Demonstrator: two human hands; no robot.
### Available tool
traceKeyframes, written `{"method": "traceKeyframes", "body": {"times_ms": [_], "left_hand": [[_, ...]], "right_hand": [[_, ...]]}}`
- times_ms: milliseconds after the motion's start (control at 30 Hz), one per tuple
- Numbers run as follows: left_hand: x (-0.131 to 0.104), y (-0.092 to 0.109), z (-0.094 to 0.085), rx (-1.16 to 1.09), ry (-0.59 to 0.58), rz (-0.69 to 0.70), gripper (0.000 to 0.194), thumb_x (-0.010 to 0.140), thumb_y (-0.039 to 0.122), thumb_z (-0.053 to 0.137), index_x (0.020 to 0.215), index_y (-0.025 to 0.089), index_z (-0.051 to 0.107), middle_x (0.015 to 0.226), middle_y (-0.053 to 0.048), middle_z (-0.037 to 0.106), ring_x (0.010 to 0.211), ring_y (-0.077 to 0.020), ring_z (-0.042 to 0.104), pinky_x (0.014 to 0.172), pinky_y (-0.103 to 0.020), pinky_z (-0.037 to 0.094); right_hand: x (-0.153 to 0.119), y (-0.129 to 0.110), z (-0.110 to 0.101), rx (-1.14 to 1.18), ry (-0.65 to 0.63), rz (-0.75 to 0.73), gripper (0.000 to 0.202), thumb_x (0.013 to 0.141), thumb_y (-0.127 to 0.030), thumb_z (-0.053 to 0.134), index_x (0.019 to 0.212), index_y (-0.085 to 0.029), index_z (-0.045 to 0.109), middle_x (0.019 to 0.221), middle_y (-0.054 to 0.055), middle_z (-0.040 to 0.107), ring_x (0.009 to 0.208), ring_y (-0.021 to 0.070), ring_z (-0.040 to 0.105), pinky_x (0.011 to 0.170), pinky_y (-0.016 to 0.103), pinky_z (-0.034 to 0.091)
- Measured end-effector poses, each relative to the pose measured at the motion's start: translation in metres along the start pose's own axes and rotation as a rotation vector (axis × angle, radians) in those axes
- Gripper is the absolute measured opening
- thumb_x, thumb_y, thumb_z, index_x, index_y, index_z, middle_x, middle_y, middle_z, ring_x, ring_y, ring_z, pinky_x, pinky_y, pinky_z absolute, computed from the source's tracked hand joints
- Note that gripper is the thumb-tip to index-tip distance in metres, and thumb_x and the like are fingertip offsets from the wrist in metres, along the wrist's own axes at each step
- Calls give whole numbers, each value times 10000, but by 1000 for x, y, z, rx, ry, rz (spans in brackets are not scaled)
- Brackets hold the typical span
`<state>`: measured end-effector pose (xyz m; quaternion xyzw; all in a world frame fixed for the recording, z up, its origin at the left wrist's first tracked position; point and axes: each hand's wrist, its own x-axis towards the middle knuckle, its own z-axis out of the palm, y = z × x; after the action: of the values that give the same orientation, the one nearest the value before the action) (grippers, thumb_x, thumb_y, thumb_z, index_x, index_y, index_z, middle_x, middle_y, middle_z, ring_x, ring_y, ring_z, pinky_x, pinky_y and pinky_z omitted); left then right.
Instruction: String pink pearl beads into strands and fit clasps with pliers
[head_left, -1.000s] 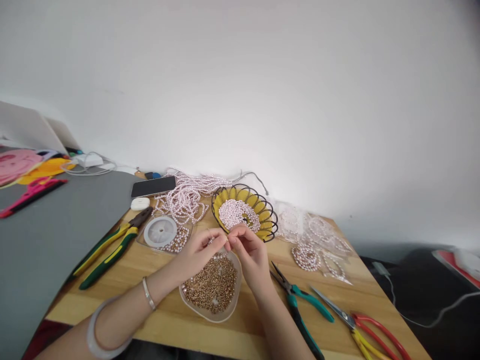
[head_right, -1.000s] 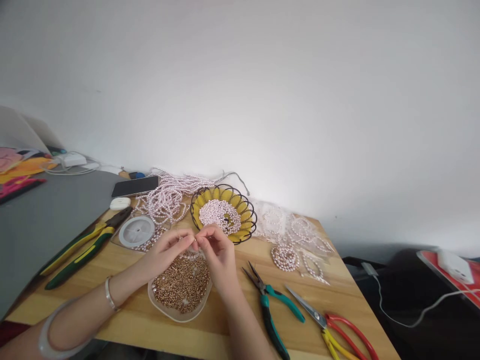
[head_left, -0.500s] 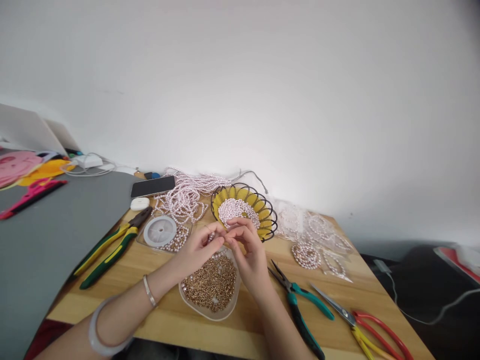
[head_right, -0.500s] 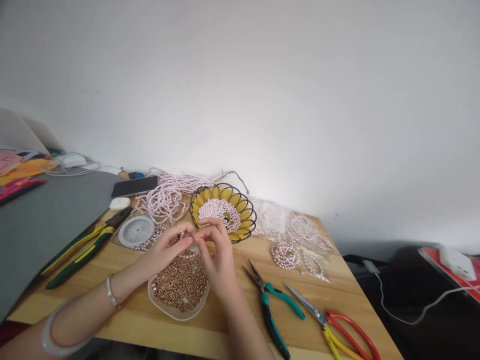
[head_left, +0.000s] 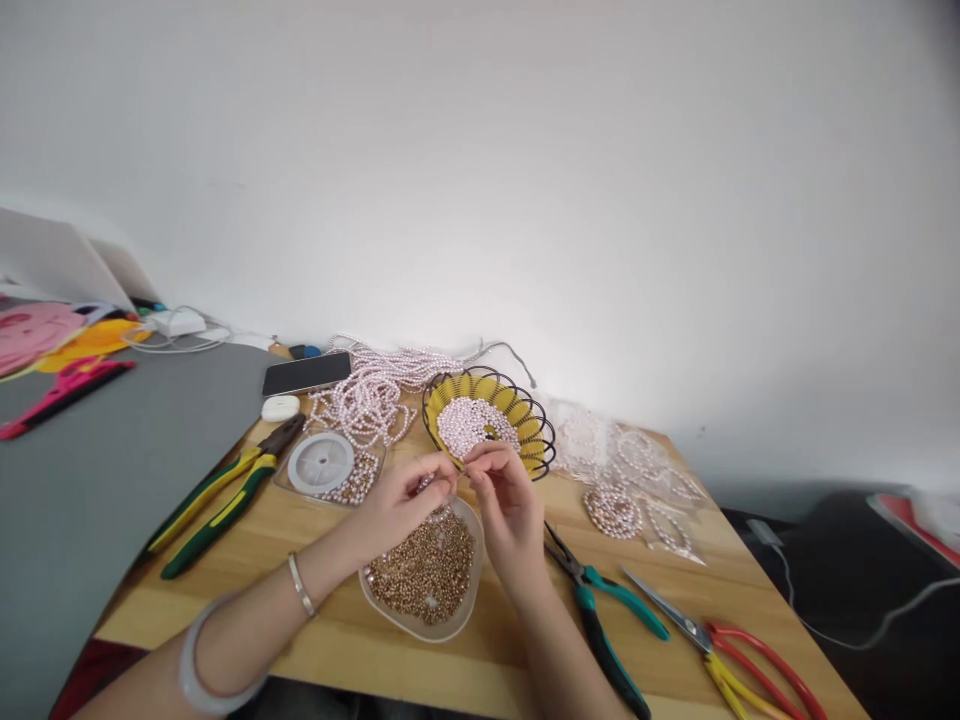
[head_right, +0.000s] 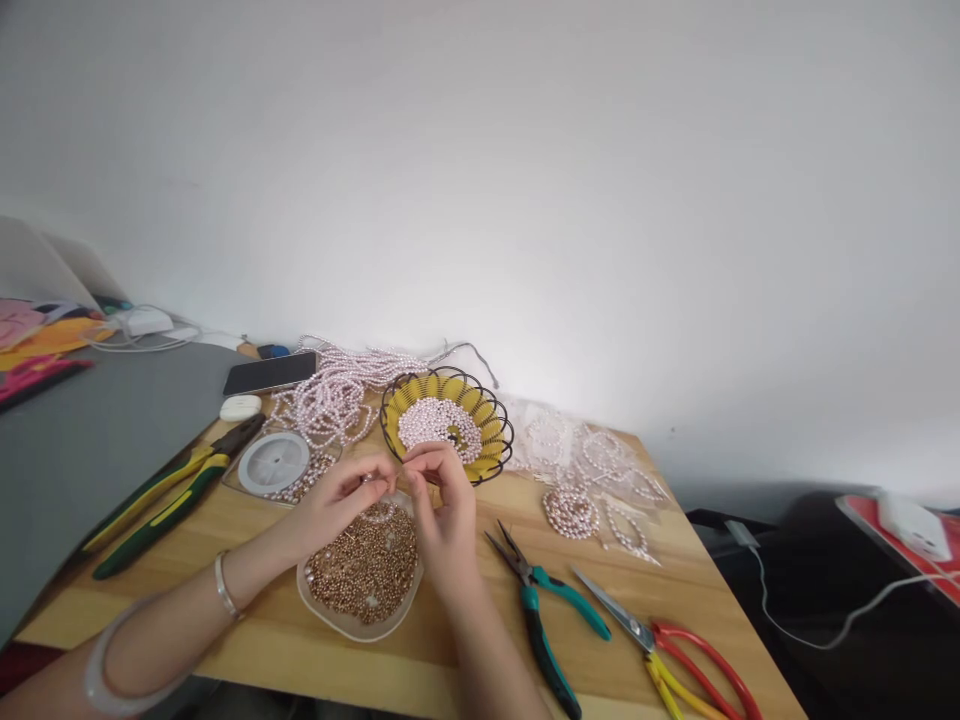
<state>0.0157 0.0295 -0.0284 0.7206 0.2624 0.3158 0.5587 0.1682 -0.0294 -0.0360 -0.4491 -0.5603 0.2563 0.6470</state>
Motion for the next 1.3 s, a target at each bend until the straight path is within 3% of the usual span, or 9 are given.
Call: {"method": "traceKeyframes", "body": {"times_ms": [267, 500, 733, 933, 1033, 1167, 1300], "left_hand": [[1, 1, 1, -8, -10, -23, 173, 920, 265, 481, 786, 181, 553, 724, 23, 511, 639, -116, 442, 588, -241, 337], [-1, 2, 1, -16, -27, -34, 260, 950, 325, 488, 745, 177, 546, 671, 39, 468, 598, -106, 399, 569, -240, 303], [-1, 4, 2, -16, -95, -54, 249, 942, 325, 502, 770, 165, 583, 683, 24, 494, 608, -117, 417, 561, -241, 310], [0, 3, 5, -1, -117, -95, 246, 959, 325, 495, 823, 161, 618, 665, 31, 496, 566, -110, 390, 527, -236, 282], [1, 2, 5, 3, -114, -114, 292, 982, 362, 465, 835, 161, 618, 680, 22, 516, 574, -116, 407, 532, -239, 289], [1, 1, 3, 17, -107, -125, 350, 1000, 411, 443, 801, 162, 588, 703, 14, 538, 607, -123, 446, 575, -249, 321], [1, 0, 1, 54, -116, -111, 423, 1012, 427, 415, 695, 166, 519, 653, 24, 494, 616, -126, 445, 608, -263, 318]], "right_hand": [[7, 6, -2, 150, 33, 102, 71, 891, -267, 705, 830, -238, 726, 919, 46, 697, 752, 173, 627, 669, 312, 503], [7, 7, 0, 162, 73, 85, 40, 819, -238, 774, 797, -268, 786, 882, 37, 674, 819, 200, 639, 702, 344, 518], [2, 3, 6, 112, 101, 26, 110, 840, -182, 750, 810, -278, 795, 879, 43, 666, 856, 214, 623, 734, 364, 517], [2, 2, 7, 159, 109, 90, 83, 889, -219, 706, 809, -241, 710, 976, 59, 720, 930, 213, 669, 778, 362, 538], [3, 1, 6, 198, 105, 135, 125, 883, -277, 718, 789, -240, 644, 927, 50, 755, 852, 203, 692, 711, 340, 555], [7, 1, 2, 204, 68, 192, 134, 876, -334, 727, 828, -226, 665, 788, 26, 743, 665, 173, 658, 616, 311, 542], [9, 2, -2, 195, 19, 216, 170, 891, -366, 713, 817, -215, 683, 783, 25, 727, 673, 167, 647, 643, 309, 536]]}}
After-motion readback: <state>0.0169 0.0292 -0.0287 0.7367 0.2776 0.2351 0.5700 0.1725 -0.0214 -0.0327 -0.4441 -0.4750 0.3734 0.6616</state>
